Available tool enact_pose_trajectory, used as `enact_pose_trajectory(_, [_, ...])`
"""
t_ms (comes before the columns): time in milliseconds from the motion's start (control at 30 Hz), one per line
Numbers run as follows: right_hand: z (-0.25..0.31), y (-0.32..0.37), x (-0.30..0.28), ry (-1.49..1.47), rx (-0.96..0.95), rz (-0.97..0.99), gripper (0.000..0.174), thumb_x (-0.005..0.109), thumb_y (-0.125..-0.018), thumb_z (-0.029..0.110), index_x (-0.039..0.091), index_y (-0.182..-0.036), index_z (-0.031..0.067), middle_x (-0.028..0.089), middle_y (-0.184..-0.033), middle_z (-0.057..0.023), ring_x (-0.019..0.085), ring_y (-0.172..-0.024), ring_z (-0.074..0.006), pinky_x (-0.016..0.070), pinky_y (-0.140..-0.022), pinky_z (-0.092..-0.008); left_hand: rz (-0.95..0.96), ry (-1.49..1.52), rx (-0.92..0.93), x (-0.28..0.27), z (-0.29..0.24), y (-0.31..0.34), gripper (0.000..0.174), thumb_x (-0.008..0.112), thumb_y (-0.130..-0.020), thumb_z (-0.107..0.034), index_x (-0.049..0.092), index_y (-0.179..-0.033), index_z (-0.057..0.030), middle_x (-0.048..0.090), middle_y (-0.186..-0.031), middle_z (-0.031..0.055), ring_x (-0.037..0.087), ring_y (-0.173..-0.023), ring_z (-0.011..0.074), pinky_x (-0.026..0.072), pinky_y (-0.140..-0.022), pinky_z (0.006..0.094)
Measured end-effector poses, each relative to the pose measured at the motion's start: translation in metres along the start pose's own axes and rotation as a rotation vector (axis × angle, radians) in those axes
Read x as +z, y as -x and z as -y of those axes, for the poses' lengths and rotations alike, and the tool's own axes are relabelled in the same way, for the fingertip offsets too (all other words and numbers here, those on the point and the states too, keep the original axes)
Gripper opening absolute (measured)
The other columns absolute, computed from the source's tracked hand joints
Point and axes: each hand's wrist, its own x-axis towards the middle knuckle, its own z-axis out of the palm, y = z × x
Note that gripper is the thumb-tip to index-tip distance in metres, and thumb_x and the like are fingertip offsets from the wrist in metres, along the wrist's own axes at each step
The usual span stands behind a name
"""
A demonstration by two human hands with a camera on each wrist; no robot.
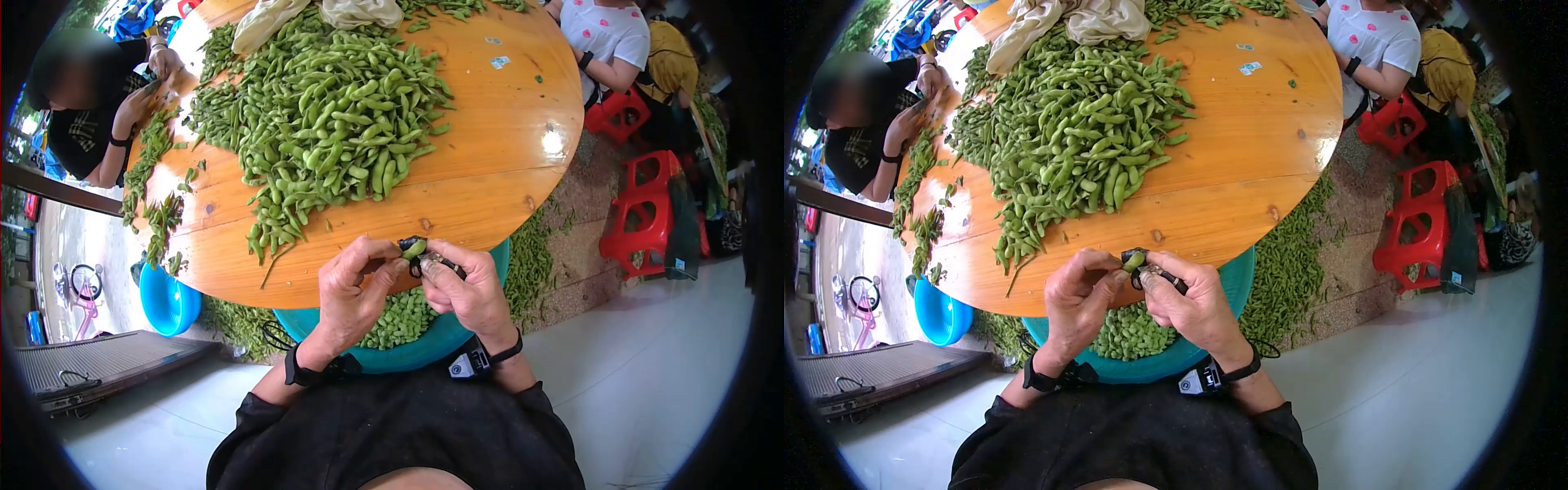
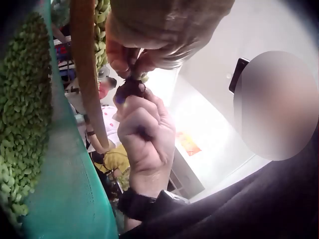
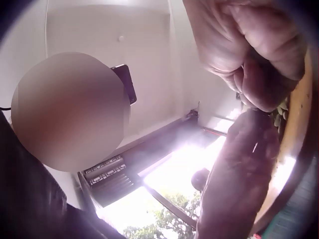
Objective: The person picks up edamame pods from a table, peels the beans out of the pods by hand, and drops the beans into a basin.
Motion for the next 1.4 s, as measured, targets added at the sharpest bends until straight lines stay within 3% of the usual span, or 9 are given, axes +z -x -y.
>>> enact_pose_trajectory(133, [-0.001,0.000,-0.002,0.029,0.007,-0.004,0.030,0.051,-0.098,0.000,0.055,-0.126,-0.0083,0.045,-0.068,0.0022,0.038,-0.053,-0.0039,0.0300,-0.045,-0.0209,0.005,-0.041,0.061,-0.002,0.006,0.002,0.009,0.066,-0.090,0.002,0.061,-0.098,-0.0011,0.063,-0.084,0.0036,0.061,-0.071,0.0089,0.0478,-0.056,0.0223])
enact_pose_trajectory(200, [-0.005,0.000,-0.006,0.161,-0.112,0.028,0.029,0.052,-0.097,0.000,0.057,-0.125,-0.0052,0.051,-0.073,-0.0006,0.038,-0.053,-0.0049,0.0303,-0.045,-0.0217,0.128,0.485,-0.332,-0.009,0.005,0.005,0.011,0.065,-0.091,0.000,0.059,-0.099,-0.0026,0.063,-0.088,0.0054,0.059,-0.065,0.0118,0.0451,-0.052,0.0235])
enact_pose_trajectory(400, [-0.005,0.001,-0.018,-0.256,0.011,0.210,0.024,0.055,-0.097,0.001,0.057,-0.119,-0.0093,0.050,-0.084,-0.0012,0.041,-0.055,-0.0032,0.0323,-0.045,-0.0220,0.275,1.201,-0.574,-0.005,0.011,0.002,0.018,0.062,-0.094,-0.005,0.052,-0.108,-0.0031,0.061,-0.087,0.0089,0.054,-0.057,0.0147,0.0382,-0.048,0.0244])
enact_pose_trajectory(700, [0.000,0.004,-0.002,0.282,-0.175,-0.057,0.021,0.057,-0.095,0.000,0.059,-0.113,-0.0093,0.052,-0.079,-0.0023,0.045,-0.054,-0.0053,0.0353,-0.046,-0.0212,0.178,0.339,-0.450,0.009,-0.007,0.005,0.016,0.059,-0.099,-0.013,0.050,-0.106,-0.0016,0.058,-0.077,0.0033,0.052,-0.057,0.0077,0.0395,-0.048,0.0235])
enact_pose_trajectory(867, [0.001,0.004,-0.006,0.668,-0.423,-0.043,0.020,0.059,-0.091,0.000,0.061,-0.108,-0.0106,0.054,-0.083,-0.0039,0.052,-0.057,-0.0075,0.0401,-0.049,-0.0233,0.157,0.445,-0.558,0.001,-0.013,0.003,0.016,0.059,-0.099,-0.014,0.053,-0.091,-0.0012,0.053,-0.066,0.0013,0.047,-0.053,0.0071,0.0342,-0.044,0.0224])
enact_pose_trajectory(933, [0.006,0.006,-0.010,0.697,-0.438,-0.027,0.020,0.061,-0.089,0.000,0.062,-0.106,-0.0111,0.056,-0.084,-0.0043,0.056,-0.060,-0.0091,0.0435,-0.052,-0.0249,0.316,0.874,-0.745,-0.009,-0.008,0.000,0.016,0.059,-0.098,-0.014,0.056,-0.088,-0.0028,0.053,-0.063,0.0026,0.043,-0.049,0.0094,0.0292,-0.041,0.0231])
enact_pose_trajectory(1100, [0.009,0.001,-0.028,0.014,-0.083,0.166,0.023,0.059,-0.093,0.000,0.060,-0.114,-0.0089,0.053,-0.084,-0.0043,0.049,-0.056,-0.0062,0.0368,-0.047,-0.0231,0.368,1.119,-0.805,0.002,0.001,0.002,0.016,0.058,-0.098,-0.018,0.057,-0.089,-0.0057,0.054,-0.062,0.0044,0.042,-0.046,0.0125,0.0268,-0.040,0.0239])
enact_pose_trajectory(1300, [0.014,0.001,-0.023,0.230,-0.176,0.062,0.021,0.060,-0.092,0.001,0.061,-0.110,-0.0087,0.054,-0.082,-0.0042,0.050,-0.057,-0.0083,0.0384,-0.048,-0.0239,0.373,1.072,-0.785,0.005,-0.004,-0.004,0.021,0.054,-0.101,-0.024,0.056,-0.093,-0.0044,0.055,-0.065,0.0039,0.044,-0.047,0.0112,0.0307,-0.041,0.0235])
enact_pose_trajectory(1400, [0.020,0.003,-0.016,0.670,-0.318,-0.037,0.020,0.062,-0.086,-0.001,0.063,-0.105,-0.0079,0.057,-0.080,-0.0095,0.056,-0.058,-0.0183,0.0429,-0.052,-0.0289,0.153,0.290,-0.457,0.014,-0.015,-0.006,0.025,0.062,-0.097,-0.022,0.055,-0.100,0.0025,0.063,-0.073,0.0054,0.054,-0.056,0.0064,0.0435,-0.049,0.0217])
